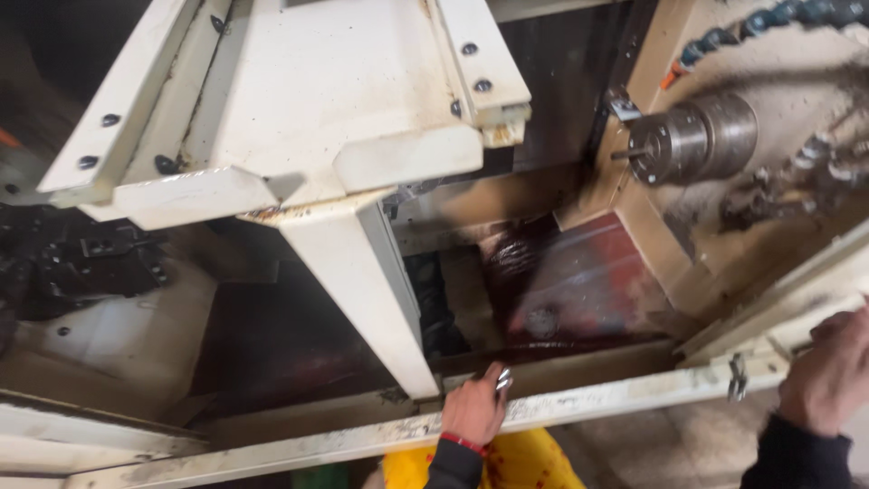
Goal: The person opens a machine door using two metal rods, wipes the interior with a cloth, and then closes the door. They also handle several metal rods and place them into a green toolbox.
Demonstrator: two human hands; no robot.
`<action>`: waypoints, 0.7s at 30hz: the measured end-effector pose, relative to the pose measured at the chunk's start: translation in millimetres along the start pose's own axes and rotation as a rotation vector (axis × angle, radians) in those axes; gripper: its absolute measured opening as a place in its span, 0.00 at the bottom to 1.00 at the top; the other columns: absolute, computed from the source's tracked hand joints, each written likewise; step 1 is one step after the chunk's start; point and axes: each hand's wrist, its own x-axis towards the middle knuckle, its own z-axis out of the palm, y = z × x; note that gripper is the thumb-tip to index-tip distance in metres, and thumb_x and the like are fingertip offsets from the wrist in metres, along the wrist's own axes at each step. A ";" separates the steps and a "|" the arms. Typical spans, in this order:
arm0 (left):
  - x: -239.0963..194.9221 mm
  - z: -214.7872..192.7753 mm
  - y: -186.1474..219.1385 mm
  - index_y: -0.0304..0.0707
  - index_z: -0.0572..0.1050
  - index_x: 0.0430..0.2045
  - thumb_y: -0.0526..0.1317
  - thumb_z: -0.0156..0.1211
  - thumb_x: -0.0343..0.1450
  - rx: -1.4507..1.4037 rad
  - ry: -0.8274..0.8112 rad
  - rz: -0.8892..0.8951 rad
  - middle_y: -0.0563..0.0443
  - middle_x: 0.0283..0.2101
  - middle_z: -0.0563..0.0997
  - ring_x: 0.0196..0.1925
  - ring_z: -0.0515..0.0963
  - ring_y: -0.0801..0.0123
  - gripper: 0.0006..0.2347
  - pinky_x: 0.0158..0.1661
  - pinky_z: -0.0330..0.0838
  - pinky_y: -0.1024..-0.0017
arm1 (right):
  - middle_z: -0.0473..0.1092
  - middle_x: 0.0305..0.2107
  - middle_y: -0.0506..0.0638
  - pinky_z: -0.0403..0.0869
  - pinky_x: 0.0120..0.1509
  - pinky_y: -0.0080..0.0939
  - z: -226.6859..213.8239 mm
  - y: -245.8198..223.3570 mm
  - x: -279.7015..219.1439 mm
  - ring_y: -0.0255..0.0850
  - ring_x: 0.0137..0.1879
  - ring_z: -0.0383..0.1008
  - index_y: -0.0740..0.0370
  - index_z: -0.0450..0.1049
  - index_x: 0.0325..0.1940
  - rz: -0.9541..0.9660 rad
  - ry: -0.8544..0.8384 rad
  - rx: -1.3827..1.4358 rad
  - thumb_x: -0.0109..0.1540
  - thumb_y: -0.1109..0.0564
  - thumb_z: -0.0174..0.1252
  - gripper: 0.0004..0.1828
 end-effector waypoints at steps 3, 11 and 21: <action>-4.9 -4.0 3.4 0.47 0.71 0.51 0.43 0.57 0.72 0.046 0.006 0.012 0.30 0.32 0.80 0.35 0.80 0.36 0.14 0.38 0.74 0.46 | 0.59 0.31 0.44 0.59 0.44 0.34 11.9 -28.7 -8.8 0.31 0.34 0.57 0.66 0.61 0.43 0.167 0.059 0.200 0.82 0.52 0.45 0.18; -24.7 -25.0 14.6 0.46 0.76 0.49 0.37 0.56 0.74 -0.317 0.270 0.301 0.39 0.42 0.82 0.42 0.80 0.44 0.10 0.43 0.74 0.55 | 0.56 0.52 0.52 0.61 0.48 0.32 78.4 -165.7 -77.4 0.33 0.44 0.59 0.65 0.59 0.64 -0.096 -0.099 -0.049 0.73 0.67 0.54 0.17; -142.9 -79.6 -24.2 0.43 0.78 0.47 0.34 0.56 0.75 -0.658 0.444 -0.203 0.43 0.35 0.81 0.32 0.80 0.54 0.09 0.40 0.76 0.65 | 0.68 0.38 0.52 0.73 0.34 0.39 132.0 -157.6 -150.9 0.39 0.29 0.71 0.64 0.52 0.66 0.116 -0.562 0.497 0.71 0.59 0.56 0.25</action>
